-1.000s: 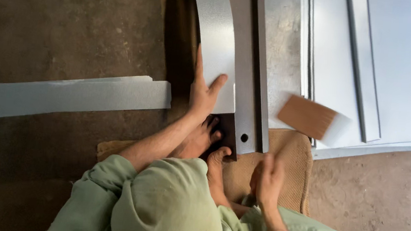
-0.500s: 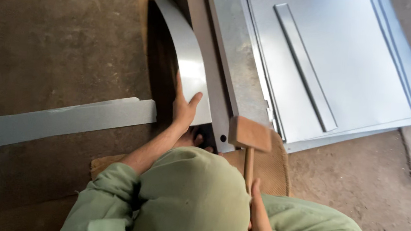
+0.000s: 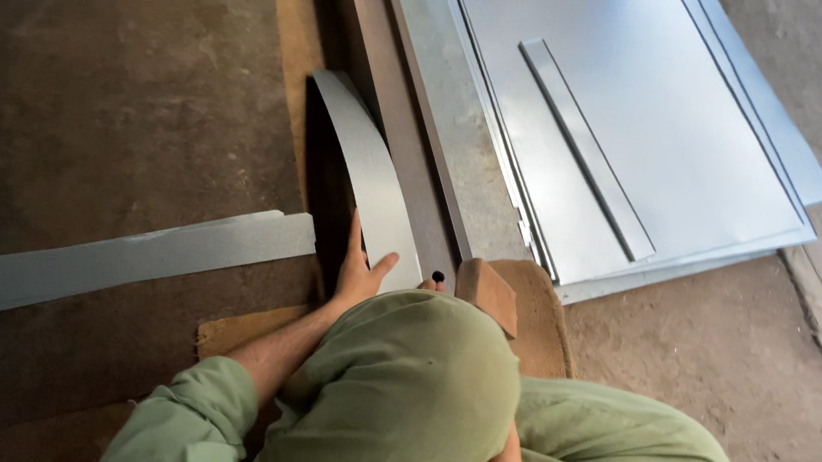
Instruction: The person sits on the floor and bends long galvanized metal strips by hand, positioning each strip over a metal form and hammering the edge with a wooden mallet to fold it. They reposition the strip repeatedly along its length and set finished strips aside near a stack of metal sheets.
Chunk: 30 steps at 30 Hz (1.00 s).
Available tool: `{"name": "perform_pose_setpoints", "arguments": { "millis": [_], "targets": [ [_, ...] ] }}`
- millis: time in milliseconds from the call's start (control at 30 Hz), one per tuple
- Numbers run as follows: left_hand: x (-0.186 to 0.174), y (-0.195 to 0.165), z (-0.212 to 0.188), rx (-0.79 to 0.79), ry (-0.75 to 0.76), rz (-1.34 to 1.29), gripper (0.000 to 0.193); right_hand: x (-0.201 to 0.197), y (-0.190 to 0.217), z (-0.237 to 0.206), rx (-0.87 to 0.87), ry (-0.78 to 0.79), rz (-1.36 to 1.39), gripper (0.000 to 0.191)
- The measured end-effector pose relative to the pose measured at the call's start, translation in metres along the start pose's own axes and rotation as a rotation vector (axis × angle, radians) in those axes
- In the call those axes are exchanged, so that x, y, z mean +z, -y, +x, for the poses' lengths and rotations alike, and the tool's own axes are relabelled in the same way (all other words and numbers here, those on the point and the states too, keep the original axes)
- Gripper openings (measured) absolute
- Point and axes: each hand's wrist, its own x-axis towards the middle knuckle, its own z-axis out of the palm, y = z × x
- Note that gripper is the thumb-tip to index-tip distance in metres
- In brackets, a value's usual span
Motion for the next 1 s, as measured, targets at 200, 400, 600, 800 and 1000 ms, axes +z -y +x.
{"name": "perform_pose_setpoints", "arguments": {
  "millis": [200, 400, 600, 800, 1000],
  "targets": [
    [-0.024, -0.025, 0.082, -0.160, -0.051, -0.245, 0.113, 0.039, 0.010, 0.013, 0.048, 0.291, 0.028, 0.060],
    [-0.064, -0.086, 0.232, -0.048, -0.206, -0.026, 0.116, -0.003, 0.013, 0.094, -0.217, 0.319, -0.013, 0.069],
    [-0.082, -0.085, 0.336, -0.016, -0.295, 0.043, 0.106, -0.056, 0.006, 0.188, -0.187, -0.110, -0.014, 0.063],
    [-0.094, -0.074, 0.416, -0.046, -0.105, 0.239, 0.102, -0.046, 0.031, 0.243, -0.150, -0.237, -0.123, 0.058],
    [-0.072, -0.065, 0.428, -0.316, -0.112, 0.679, 0.125, -0.035, 0.073, 0.261, -0.199, -0.286, -0.236, 0.054]
  ]
}}
